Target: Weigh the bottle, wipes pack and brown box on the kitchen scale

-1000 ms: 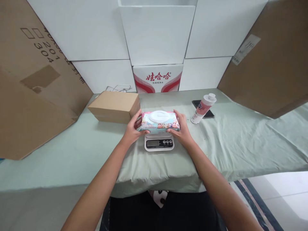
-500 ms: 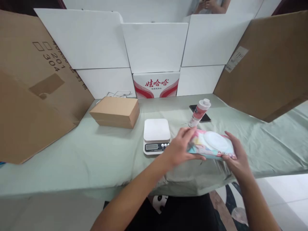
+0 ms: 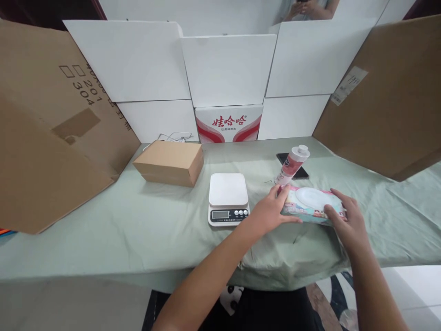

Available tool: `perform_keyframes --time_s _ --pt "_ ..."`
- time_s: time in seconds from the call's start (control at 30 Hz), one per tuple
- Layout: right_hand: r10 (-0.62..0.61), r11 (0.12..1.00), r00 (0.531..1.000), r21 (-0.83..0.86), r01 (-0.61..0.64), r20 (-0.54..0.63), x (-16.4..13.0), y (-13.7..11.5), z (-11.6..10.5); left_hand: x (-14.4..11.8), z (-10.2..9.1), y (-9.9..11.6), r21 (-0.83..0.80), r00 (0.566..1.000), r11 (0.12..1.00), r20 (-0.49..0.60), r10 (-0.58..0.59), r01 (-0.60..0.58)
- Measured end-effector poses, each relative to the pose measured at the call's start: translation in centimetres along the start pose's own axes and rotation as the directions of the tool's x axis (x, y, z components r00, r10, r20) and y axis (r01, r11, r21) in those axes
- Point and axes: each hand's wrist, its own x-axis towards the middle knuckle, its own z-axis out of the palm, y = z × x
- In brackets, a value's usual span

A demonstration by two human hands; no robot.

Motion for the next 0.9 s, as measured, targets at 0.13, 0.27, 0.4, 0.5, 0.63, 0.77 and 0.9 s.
perform_keyframes --time_s 0.13,0.27,0.4,0.5,0.63,0.77,0.9 --pt "-0.016 0.997 0.996 -0.073 0.01 -0.09 1.3 -4.1 -1.3 -3.1 -5.2 -0.2 0.247 0.981 0.96 -0.105 0.162 -0.132" --pt "0.173 0.985 0.978 -0.008 -0.173 0.113 5.0 -9.1 -0.8 -7.5 -14.5 -3.4 0.545 0.825 0.818 -0.368 0.428 -0.181" --pt "0.194 0.975 0.921 0.035 -0.218 0.339 8.7 -12.0 2.1 -13.0 -22.8 -9.9 0.641 0.499 0.757 -0.702 0.509 0.128" --pt "0.17 0.974 0.924 0.081 -0.209 0.342 10.0 -12.7 4.3 -16.4 -25.9 -14.9 0.527 0.293 0.803 -0.843 0.452 0.277" --pt "0.087 0.995 0.976 0.032 -0.096 0.198 9.5 -14.1 6.0 -17.7 -27.4 -19.0 0.093 -0.059 0.946 -0.991 0.117 0.311" --pt "-0.125 0.975 0.992 0.185 0.121 0.007 7.8 -17.5 7.6 -17.2 -28.6 -20.0 -0.264 -0.303 0.93 -0.935 -0.183 0.255" --pt "-0.271 0.839 0.961 0.477 0.263 -0.053 5.5 -21.0 11.6 -17.2 -28.7 -19.8 -0.333 -0.317 0.91 -0.915 -0.249 0.245"
